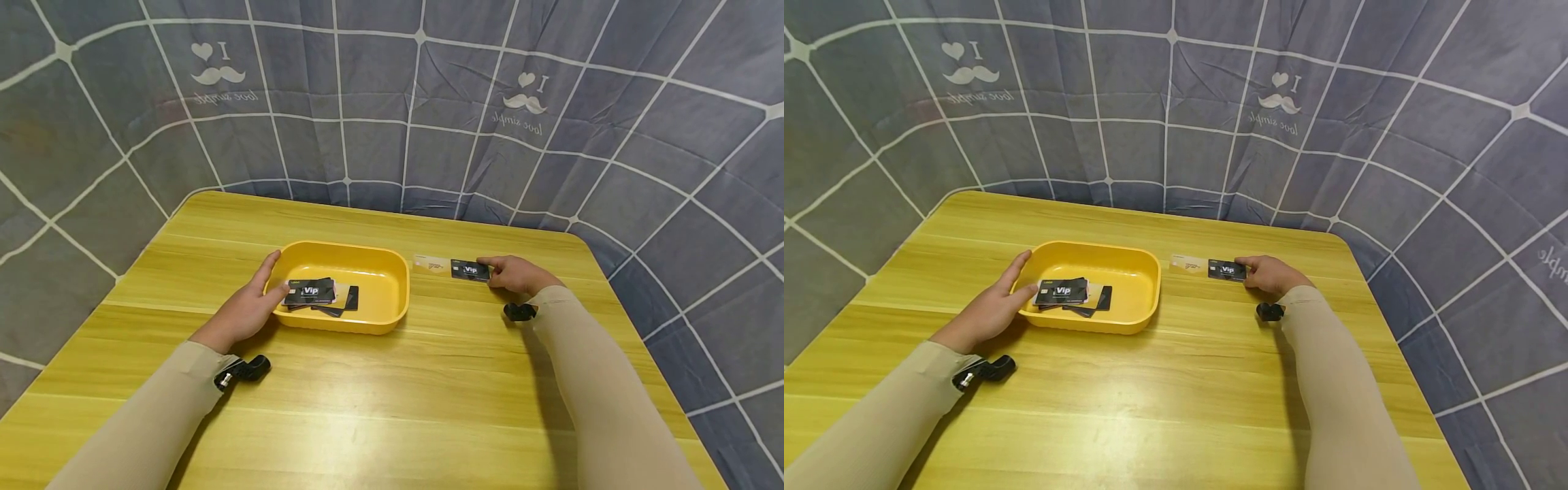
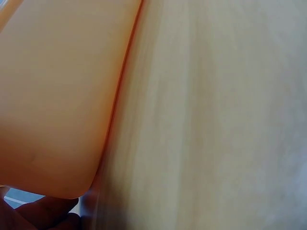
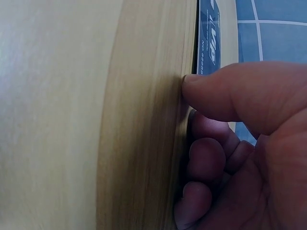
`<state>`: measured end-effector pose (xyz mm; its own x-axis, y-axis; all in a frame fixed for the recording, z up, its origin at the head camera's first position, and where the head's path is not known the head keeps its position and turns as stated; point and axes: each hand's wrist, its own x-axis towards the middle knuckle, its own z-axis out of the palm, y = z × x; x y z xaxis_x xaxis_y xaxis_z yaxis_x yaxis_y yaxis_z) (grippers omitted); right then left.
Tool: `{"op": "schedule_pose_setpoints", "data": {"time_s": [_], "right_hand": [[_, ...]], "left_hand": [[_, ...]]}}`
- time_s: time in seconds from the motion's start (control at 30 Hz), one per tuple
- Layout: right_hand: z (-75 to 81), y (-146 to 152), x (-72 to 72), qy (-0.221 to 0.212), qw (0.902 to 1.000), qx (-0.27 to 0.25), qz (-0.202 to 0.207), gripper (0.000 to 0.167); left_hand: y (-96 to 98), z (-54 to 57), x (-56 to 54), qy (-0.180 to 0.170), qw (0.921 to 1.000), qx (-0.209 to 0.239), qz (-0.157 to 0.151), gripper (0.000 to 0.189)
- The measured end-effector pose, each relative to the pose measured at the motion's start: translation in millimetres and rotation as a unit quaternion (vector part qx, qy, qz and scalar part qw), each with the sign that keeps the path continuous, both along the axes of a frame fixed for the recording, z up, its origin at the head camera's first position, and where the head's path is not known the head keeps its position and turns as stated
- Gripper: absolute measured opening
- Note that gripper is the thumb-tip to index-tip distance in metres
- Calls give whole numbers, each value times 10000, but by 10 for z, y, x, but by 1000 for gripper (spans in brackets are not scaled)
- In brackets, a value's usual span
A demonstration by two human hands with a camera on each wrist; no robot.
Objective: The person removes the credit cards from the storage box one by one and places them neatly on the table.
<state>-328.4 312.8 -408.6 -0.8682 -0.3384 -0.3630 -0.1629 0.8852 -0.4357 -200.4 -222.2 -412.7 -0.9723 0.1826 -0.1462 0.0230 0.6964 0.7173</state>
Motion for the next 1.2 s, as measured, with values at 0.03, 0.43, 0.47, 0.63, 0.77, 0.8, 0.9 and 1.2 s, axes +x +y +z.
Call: {"op": "schedule_pose_setpoints", "data": {"time_s": [0.03, 0.43, 0.47, 0.63, 0.77, 0.8, 0.9, 1.2], "right_hand": [[-1, 0, -1, -1, 10000, 5, 1, 73], [-12, 3, -2, 5, 10000, -9, -28, 73], [-11, 3, -2, 9, 10000, 1, -24, 73], [-7, 0, 0, 1, 10000, 18, -1, 73], [-8, 5, -2, -18, 10000, 6, 41, 73], [-5, 7, -2, -20, 10000, 10, 55, 73], [1, 5, -5, -6, 10000, 32, 40, 73], [21, -1, 4, -13, 10000, 47, 54, 74]], "left_hand": [[0, -2, 0, 0, 10000, 2, 3, 78], [5, -7, -5, 12, 10000, -25, 16, 78], [6, -6, -4, 12, 10000, -24, 18, 78], [10, -2, 0, 11, 10000, -35, 26, 77], [11, -4, -2, 21, 10000, -48, 31, 77], [11, -5, -4, 21, 10000, -50, 33, 77], [8, -13, -12, 33, 10000, -58, 41, 77], [5, -25, -28, 40, 10000, -51, 69, 77]]}}
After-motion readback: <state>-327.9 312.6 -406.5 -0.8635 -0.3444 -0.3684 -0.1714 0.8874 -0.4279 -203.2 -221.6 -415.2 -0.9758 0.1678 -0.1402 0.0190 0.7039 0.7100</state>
